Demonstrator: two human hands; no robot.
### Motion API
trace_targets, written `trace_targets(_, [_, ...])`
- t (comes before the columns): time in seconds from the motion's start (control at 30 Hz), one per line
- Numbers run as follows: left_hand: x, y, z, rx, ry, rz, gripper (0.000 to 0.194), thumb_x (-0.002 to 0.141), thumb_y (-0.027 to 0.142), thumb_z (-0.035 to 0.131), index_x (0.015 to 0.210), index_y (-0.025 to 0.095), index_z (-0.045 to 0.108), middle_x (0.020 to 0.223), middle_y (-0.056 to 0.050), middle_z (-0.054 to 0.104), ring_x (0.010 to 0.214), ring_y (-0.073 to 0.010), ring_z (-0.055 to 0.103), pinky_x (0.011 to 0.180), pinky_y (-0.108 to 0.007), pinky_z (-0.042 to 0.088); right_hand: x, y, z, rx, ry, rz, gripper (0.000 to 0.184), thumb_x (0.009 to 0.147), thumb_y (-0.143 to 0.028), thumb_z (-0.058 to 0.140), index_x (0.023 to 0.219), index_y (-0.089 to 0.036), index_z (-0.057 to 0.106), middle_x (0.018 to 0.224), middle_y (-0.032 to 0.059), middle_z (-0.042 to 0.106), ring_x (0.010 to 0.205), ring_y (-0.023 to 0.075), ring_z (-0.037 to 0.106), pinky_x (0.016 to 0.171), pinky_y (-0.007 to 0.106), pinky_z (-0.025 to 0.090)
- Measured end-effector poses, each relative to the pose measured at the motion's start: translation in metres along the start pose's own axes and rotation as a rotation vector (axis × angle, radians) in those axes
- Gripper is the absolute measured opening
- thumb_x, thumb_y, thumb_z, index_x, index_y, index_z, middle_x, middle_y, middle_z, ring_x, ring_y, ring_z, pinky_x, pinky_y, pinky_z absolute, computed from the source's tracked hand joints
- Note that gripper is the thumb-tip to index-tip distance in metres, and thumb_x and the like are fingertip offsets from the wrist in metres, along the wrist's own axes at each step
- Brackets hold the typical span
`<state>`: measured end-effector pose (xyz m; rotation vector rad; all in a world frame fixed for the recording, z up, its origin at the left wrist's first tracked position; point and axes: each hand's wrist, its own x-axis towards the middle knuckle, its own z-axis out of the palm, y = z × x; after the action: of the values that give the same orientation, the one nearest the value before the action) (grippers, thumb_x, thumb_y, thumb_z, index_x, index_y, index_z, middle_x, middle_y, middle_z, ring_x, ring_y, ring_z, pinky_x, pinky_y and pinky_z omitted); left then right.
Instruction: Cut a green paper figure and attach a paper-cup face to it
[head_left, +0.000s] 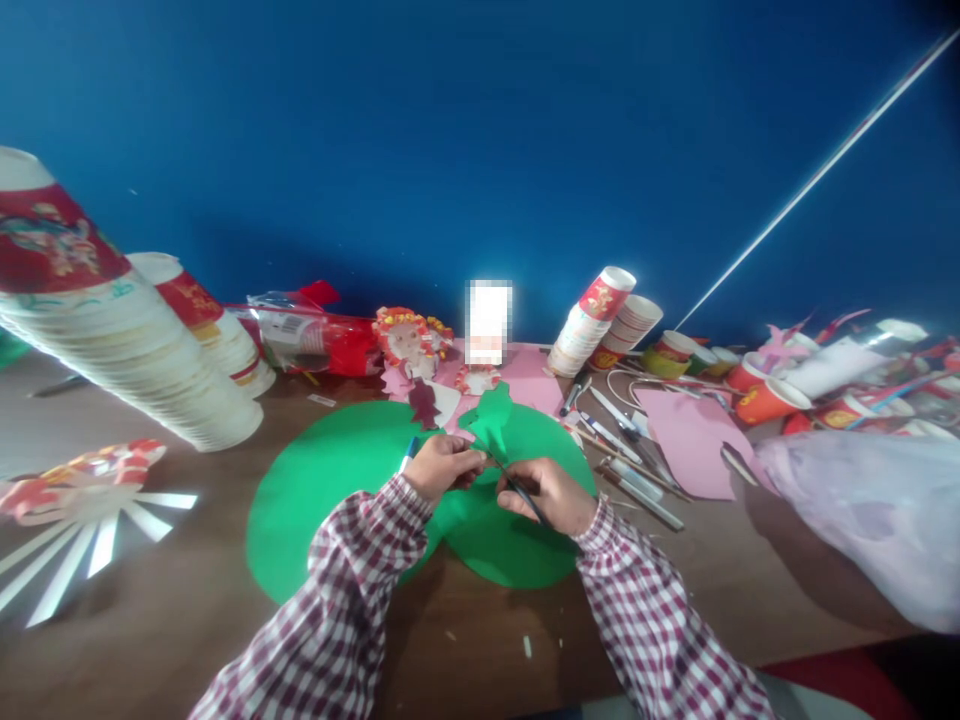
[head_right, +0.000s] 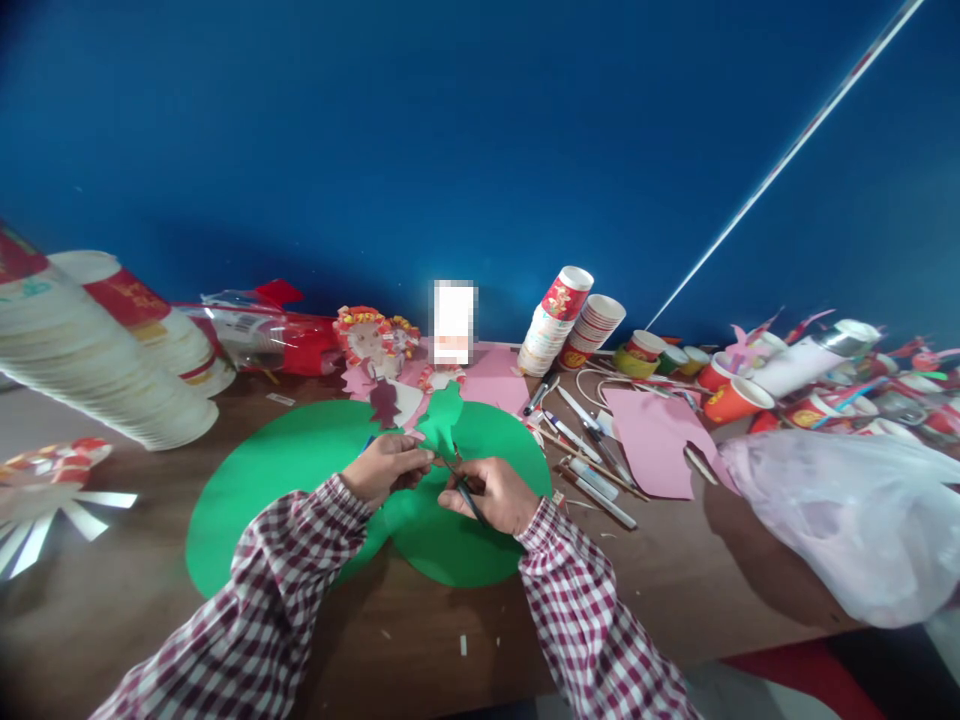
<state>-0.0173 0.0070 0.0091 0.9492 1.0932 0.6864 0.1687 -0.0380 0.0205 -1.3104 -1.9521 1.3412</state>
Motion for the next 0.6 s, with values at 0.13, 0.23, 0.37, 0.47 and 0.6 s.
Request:
trace_targets(0.13, [-0.0001, -0.0001, -0.0004, 0.011, 0.0, 0.0, 0.019, 0.063, 0.022, 0.068, 0.052, 0.012, 0.056, 0.043, 0.001, 0.053, 0.035, -0.0064, 0.045, 0.036, -0.018, 0.032, -0.0003, 0.0, 0.0002, 0.028, -0.006, 0.012, 0.036, 0.075, -0.051, 0.063, 0.078, -0.015, 0.062, 0.052, -0.0047, 0.04, 0.047, 0.0085, 0.033, 0.043, 0.02, 0.021])
trace_targets(0.23, [-0.0001, -0.0005, -0.0009, 0.016, -0.001, 0.001, 0.019, 0.063, 0.022, 0.067, 0.052, 0.013, 0.056, 0.043, 0.001, 0.053, 0.035, -0.0063, 0.046, 0.036, -0.018, 0.032, 0.0, 0.0002, 0.0001, 0.028, 0.002, 0.008, 0.035, 0.075, -0.049, 0.064, 0.077, -0.015, 0.062, 0.052, -0.0049, 0.039, 0.047, 0.0083, 0.032, 0.043, 0.021, 0.022])
trace_targets(0.37, [0.0002, -0.0003, -0.0014, 0.024, -0.004, -0.003, 0.02, 0.062, 0.023, 0.069, 0.052, 0.013, 0.056, 0.044, 0.002, 0.053, 0.036, -0.0064, 0.046, 0.037, -0.018, 0.034, 0.0003, 0.0004, -0.0001, 0.03, 0.0, 0.006, 0.033, 0.074, -0.048, 0.065, 0.077, -0.015, 0.063, 0.051, -0.0051, 0.038, 0.046, 0.0081, 0.032, 0.043, 0.021, 0.021])
trace_targets(0.47, [0.0002, 0.0007, -0.0014, 0.032, -0.007, -0.013, 0.02, 0.062, 0.023, 0.069, 0.052, 0.013, 0.055, 0.044, 0.001, 0.053, 0.036, -0.0063, 0.046, 0.038, -0.018, 0.035, 0.0005, 0.0005, 0.0006, 0.057, -0.018, 0.028, 0.033, 0.074, -0.047, 0.066, 0.08, -0.014, 0.062, 0.051, -0.0056, 0.038, 0.046, 0.0076, 0.032, 0.042, 0.02, 0.021])
trace_targets(0.6, [-0.0009, 0.0021, -0.0012, 0.042, -0.021, -0.03, 0.02, 0.062, 0.022, 0.068, 0.05, 0.013, 0.056, 0.043, 0.001, 0.053, 0.036, -0.0063, 0.045, 0.037, -0.018, 0.035, 0.0009, 0.0029, 0.0023, 0.081, -0.034, 0.033, 0.033, 0.073, -0.045, 0.067, 0.082, -0.014, 0.062, 0.052, -0.0056, 0.039, 0.047, 0.0074, 0.032, 0.043, 0.019, 0.022])
